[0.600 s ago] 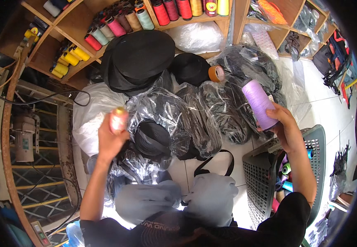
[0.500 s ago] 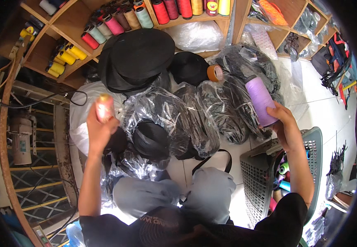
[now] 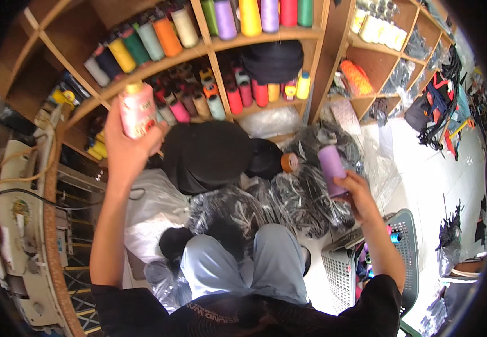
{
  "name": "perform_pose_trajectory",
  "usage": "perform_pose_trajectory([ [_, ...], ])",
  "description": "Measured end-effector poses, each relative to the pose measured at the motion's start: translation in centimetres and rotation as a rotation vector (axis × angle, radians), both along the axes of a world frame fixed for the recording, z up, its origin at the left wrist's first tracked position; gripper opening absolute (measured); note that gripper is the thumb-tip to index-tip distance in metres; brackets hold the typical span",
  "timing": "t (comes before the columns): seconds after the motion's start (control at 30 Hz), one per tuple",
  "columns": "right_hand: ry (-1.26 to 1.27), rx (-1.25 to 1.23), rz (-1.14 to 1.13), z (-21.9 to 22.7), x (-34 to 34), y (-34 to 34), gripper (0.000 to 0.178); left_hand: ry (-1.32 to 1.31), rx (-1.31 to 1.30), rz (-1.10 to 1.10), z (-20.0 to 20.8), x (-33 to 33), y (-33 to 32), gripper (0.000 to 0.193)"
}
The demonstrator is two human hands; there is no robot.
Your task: The person sits on the floor and transfers spools of thread from a green basket to a wooden shelf. They pick up spools one at a time or in small groups, place them on the shelf, and occasionally adjust their positions. The task continues until the basket is emptied and the shelf is filled.
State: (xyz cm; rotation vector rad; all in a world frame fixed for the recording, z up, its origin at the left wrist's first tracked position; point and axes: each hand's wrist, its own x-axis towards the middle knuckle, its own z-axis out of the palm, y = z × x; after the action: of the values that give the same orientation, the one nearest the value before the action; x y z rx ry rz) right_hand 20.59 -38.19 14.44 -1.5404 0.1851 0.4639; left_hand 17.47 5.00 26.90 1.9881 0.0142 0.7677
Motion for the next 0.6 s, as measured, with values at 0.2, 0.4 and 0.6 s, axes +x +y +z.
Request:
perform_pose_trajectory([
  [0.2,0.068,0.086,0.002,0.9,-2.3,2.9,0.043,-0.017,-0.11,-0.087,5.7,-2.4,2.5,0.059],
  [0.4,0.008,0.114,0.022,4.2,-2.7,5.8,0.044,-0.163,-0.224,-0.08,11.0,-3.1,4.7,0.049],
  [0.6,-0.113,0.233,0.085,8.0,0.8,13.3,0.044,-0.4,-0.321,-0.168,16.4,-3.3,9.6,0.045],
])
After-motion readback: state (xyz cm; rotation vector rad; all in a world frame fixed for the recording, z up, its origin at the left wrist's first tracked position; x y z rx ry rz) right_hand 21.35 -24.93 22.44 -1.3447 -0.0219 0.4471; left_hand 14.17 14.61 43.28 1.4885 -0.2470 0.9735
